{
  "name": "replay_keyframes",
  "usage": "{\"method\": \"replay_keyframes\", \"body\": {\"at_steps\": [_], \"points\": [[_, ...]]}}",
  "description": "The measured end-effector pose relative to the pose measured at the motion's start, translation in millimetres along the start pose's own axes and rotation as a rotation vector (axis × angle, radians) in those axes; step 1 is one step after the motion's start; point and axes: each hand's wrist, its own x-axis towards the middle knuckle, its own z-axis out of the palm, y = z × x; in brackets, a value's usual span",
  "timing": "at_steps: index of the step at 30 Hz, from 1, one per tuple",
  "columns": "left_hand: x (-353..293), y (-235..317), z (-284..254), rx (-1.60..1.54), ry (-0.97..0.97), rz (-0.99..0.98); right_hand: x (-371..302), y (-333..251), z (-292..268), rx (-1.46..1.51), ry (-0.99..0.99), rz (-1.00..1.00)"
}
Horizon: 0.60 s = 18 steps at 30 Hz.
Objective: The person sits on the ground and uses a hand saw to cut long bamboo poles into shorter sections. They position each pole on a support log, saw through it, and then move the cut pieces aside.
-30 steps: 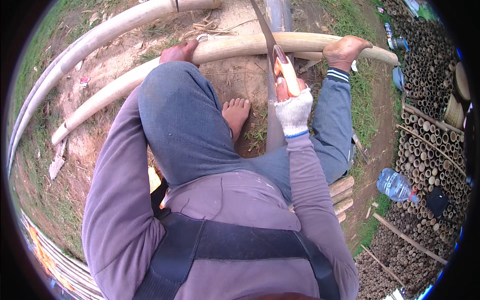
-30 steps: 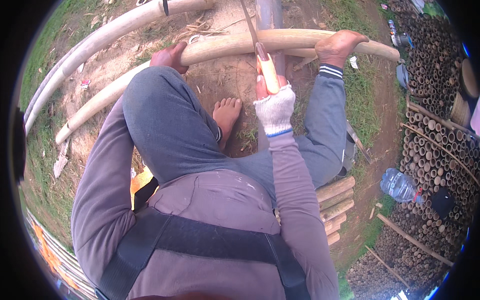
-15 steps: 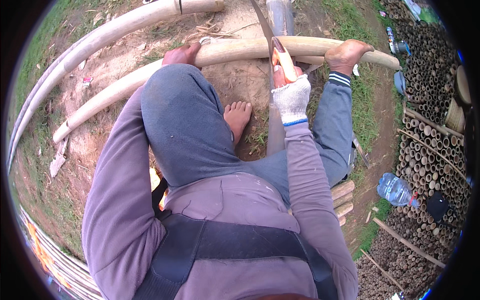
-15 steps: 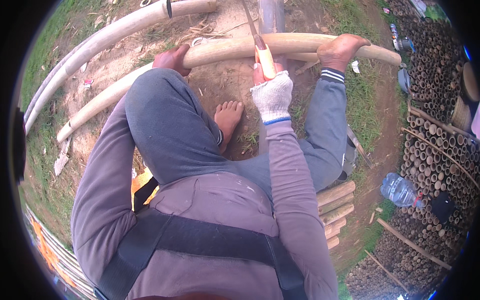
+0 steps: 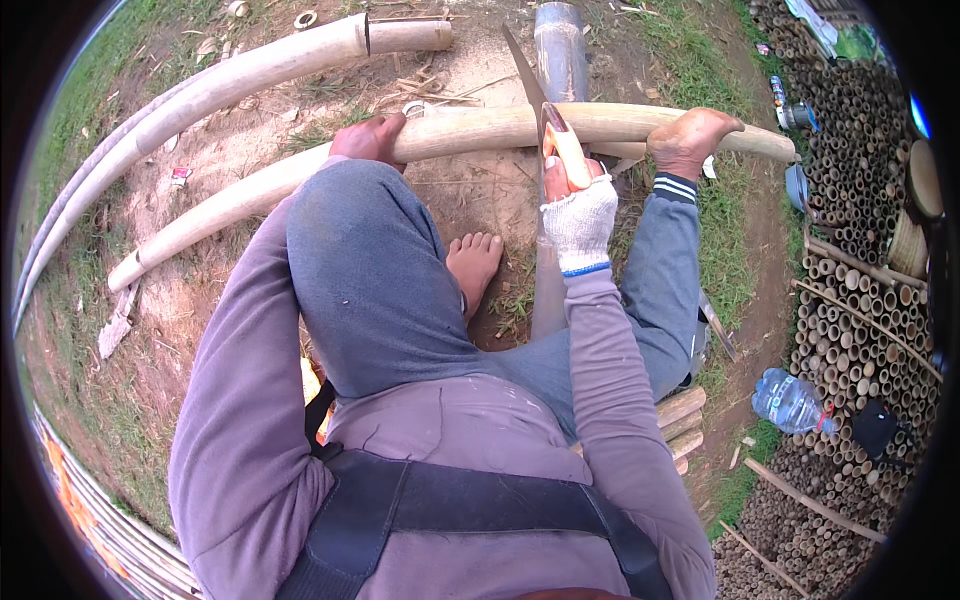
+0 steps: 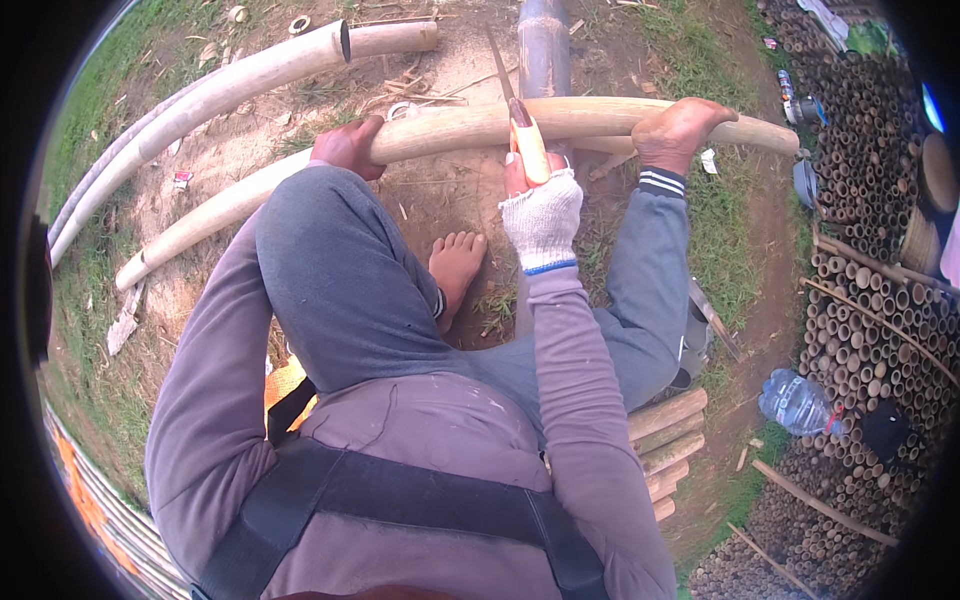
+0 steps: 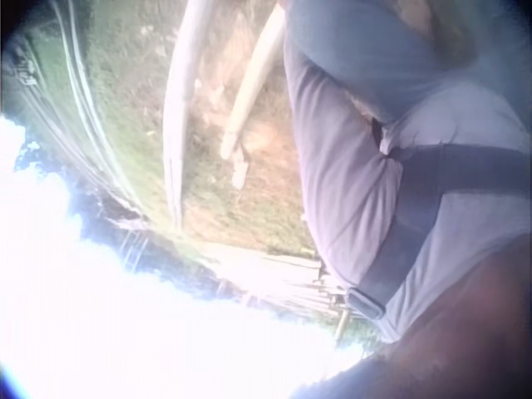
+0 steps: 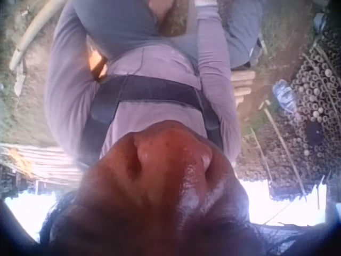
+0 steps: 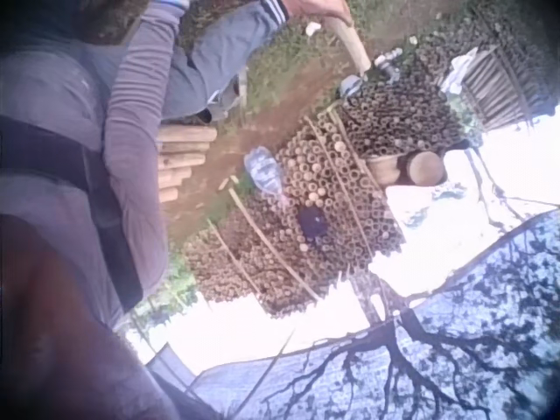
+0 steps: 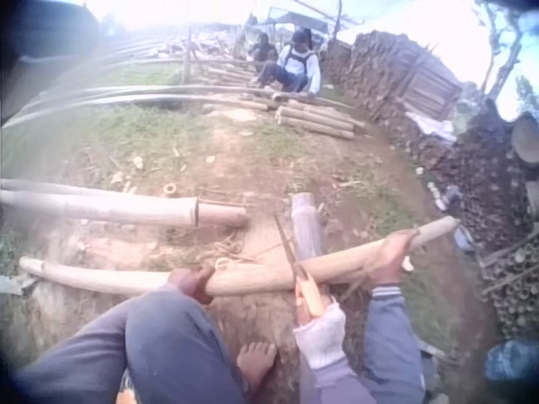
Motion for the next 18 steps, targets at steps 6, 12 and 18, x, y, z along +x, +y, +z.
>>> {"method": "replay_keyframes", "body": {"at_steps": [6,12,18], "points": [[-12,-5,-4,-0.001,0.007,-0.041,-144,-12,-117,0.163,-0.182,0.232],[-16,-8,5,0.022,-0.014,-0.09,-99,-1,-74,0.122,-0.182,0.081],[-2,5,2,0.052,0.004,0.021,-14,-5,-23,-0.082,-0.049,-0.069]]}}
